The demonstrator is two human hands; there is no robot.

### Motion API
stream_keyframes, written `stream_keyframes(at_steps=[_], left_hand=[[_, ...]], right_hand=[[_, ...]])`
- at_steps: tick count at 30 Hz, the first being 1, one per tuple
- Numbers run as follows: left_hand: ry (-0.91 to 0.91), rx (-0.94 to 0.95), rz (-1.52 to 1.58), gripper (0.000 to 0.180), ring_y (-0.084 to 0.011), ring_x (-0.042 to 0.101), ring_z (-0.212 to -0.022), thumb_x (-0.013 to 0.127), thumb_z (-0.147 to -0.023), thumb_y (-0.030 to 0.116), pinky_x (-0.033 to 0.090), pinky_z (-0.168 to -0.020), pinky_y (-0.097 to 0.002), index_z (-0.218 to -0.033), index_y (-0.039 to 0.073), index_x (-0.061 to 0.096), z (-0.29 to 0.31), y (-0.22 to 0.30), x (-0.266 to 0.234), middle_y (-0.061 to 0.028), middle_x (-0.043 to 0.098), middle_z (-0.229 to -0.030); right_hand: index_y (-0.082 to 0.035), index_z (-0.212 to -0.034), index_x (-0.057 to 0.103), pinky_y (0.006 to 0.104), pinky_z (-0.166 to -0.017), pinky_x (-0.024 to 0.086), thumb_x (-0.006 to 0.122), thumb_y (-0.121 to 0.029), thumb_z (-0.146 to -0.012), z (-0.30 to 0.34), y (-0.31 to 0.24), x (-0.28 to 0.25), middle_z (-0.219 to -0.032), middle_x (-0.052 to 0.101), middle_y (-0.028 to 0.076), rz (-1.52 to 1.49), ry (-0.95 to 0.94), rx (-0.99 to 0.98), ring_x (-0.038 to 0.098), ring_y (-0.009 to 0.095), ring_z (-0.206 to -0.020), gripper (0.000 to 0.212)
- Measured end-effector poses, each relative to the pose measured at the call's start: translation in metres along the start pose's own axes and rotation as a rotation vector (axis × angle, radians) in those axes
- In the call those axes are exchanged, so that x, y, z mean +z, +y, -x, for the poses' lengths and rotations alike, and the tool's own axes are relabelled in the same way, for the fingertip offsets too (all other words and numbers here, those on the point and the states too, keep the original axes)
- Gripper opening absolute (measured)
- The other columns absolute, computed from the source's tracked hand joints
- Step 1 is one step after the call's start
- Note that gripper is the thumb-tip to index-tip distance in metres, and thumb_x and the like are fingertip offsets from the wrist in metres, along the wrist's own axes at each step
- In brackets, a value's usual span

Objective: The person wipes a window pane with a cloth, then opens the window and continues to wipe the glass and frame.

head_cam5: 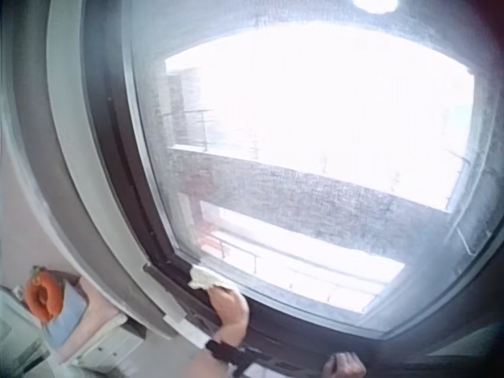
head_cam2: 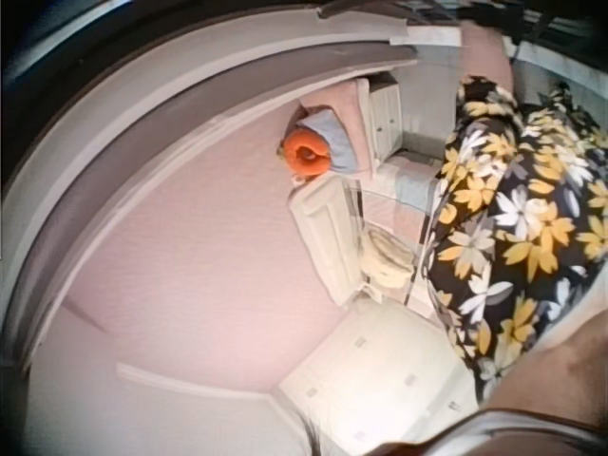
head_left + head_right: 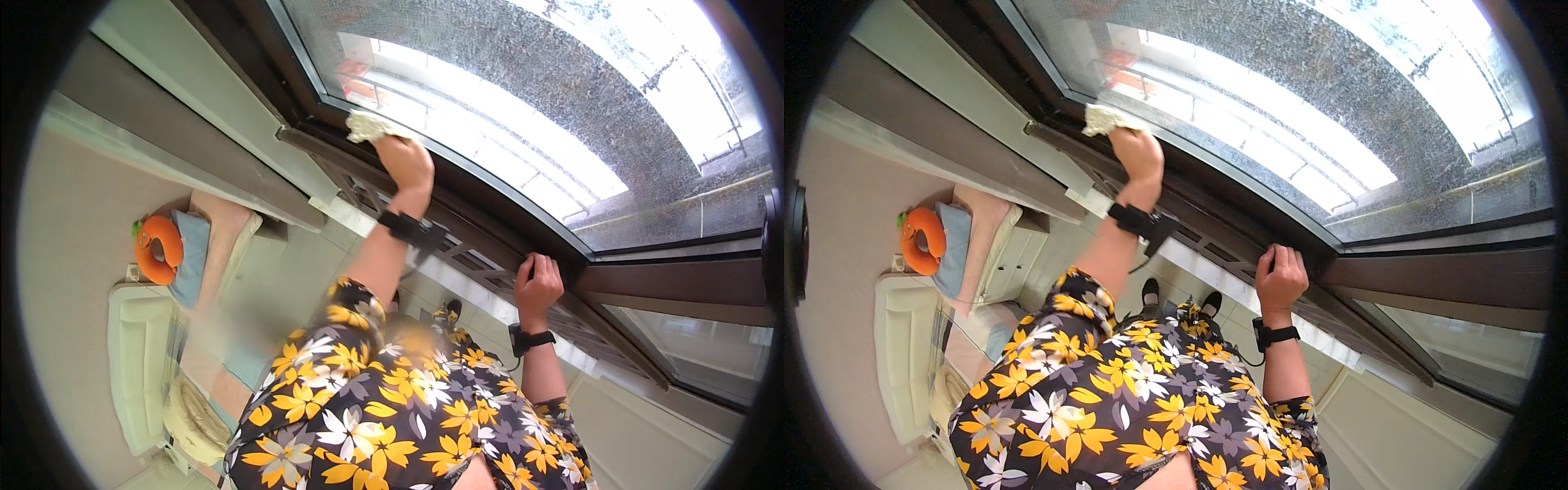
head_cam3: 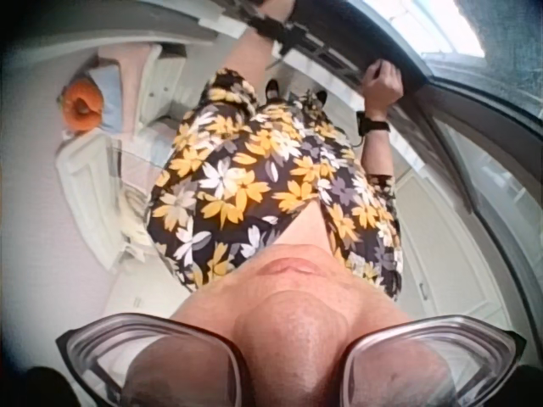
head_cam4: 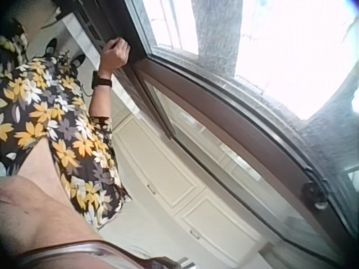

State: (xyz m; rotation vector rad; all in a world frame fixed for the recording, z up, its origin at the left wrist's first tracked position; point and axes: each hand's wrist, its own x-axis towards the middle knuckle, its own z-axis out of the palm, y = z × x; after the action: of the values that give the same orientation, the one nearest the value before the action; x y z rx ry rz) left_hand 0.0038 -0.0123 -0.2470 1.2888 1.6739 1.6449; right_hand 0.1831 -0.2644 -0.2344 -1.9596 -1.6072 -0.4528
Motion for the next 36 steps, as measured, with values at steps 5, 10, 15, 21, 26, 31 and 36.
stream_keyframes(at_steps=[5,10,15,21,26,31,36], left_hand=[[0.285,0.137,-0.283,0.030,-0.0529,0.056,-0.103,0.049,-0.089,0.012,0.045,-0.092,-0.0525,-0.103,-0.013,0.058,-0.102,-0.089,-0.008,-0.0354,0.060,-0.107],[0.179,0.018,-0.151,0.034,-0.0504,0.057,-0.109,0.051,-0.089,0.013,0.045,-0.096,-0.0506,-0.112,-0.010,0.058,-0.104,-0.072,-0.018,-0.0332,0.062,-0.116],[-0.006,0.097,-0.031,0.027,-0.0532,0.052,-0.107,0.054,-0.088,0.005,0.041,-0.098,-0.0533,-0.108,-0.014,0.058,-0.022,-0.025,-0.016,-0.0374,0.055,-0.114],[-0.066,0.034,0.061,0.025,-0.0528,0.052,-0.100,0.050,-0.095,0.008,0.042,-0.092,-0.0528,-0.096,-0.015,0.059,-0.007,-0.006,-0.017,-0.0377,0.056,-0.105],[0.012,-0.054,-0.040,0.027,-0.0525,0.055,-0.099,0.049,-0.096,0.011,0.045,-0.090,-0.0537,-0.098,-0.015,0.059,-0.065,-0.033,-0.016,-0.0360,0.058,-0.104],[0.136,-0.337,0.081,0.032,-0.0523,0.058,-0.104,0.049,-0.095,0.013,0.046,-0.092,-0.0531,-0.112,-0.013,0.056,-0.124,-0.045,-0.014,-0.0353,0.060,-0.115],[0.277,0.159,0.150,0.030,-0.0486,0.056,-0.107,0.052,-0.090,0.001,0.040,-0.100,-0.0510,-0.116,-0.013,0.050,-0.168,0.006,-0.033,-0.0344,0.056,-0.114]], right_hand=[[-0.005,-0.083,0.064,0.0401,-0.062,0.051,0.060,-0.008,-0.088,-0.002,-0.006,-0.002,-0.076,0.064,0.012,-0.017,0.001,0.001,0.062,0.032,-0.070,0.007],[-0.006,-0.082,0.063,0.0396,-0.060,0.051,0.061,-0.009,-0.086,0.001,0.003,0.001,-0.075,0.061,0.010,0.006,0.007,-0.010,0.061,0.030,-0.069,0.005],[-0.006,-0.082,0.062,0.0407,-0.059,0.049,0.060,-0.008,-0.087,0.000,0.004,-0.006,-0.075,0.061,0.010,0.040,0.005,-0.017,0.060,0.031,-0.068,0.006],[-0.004,-0.085,0.062,0.0435,-0.063,0.048,0.056,-0.008,-0.090,0.002,0.005,-0.008,-0.080,0.063,0.013,0.023,-0.044,0.001,0.060,0.035,-0.074,0.009],[-0.003,-0.083,0.062,0.0437,-0.061,0.049,0.057,-0.006,-0.088,0.003,0.009,-0.008,-0.077,0.061,0.014,0.069,-0.019,-0.033,0.059,0.035,-0.071,0.008],[-0.003,-0.082,0.062,0.0442,-0.060,0.049,0.058,-0.007,-0.088,0.007,0.012,-0.006,-0.077,0.062,0.015,0.052,0.004,-0.019,0.060,0.036,-0.071,0.009],[-0.003,-0.084,0.062,0.0461,-0.065,0.048,0.056,-0.010,-0.090,0.009,0.009,-0.003,-0.080,0.063,0.016,0.049,-0.052,0.035,0.061,0.037,-0.076,0.011]])
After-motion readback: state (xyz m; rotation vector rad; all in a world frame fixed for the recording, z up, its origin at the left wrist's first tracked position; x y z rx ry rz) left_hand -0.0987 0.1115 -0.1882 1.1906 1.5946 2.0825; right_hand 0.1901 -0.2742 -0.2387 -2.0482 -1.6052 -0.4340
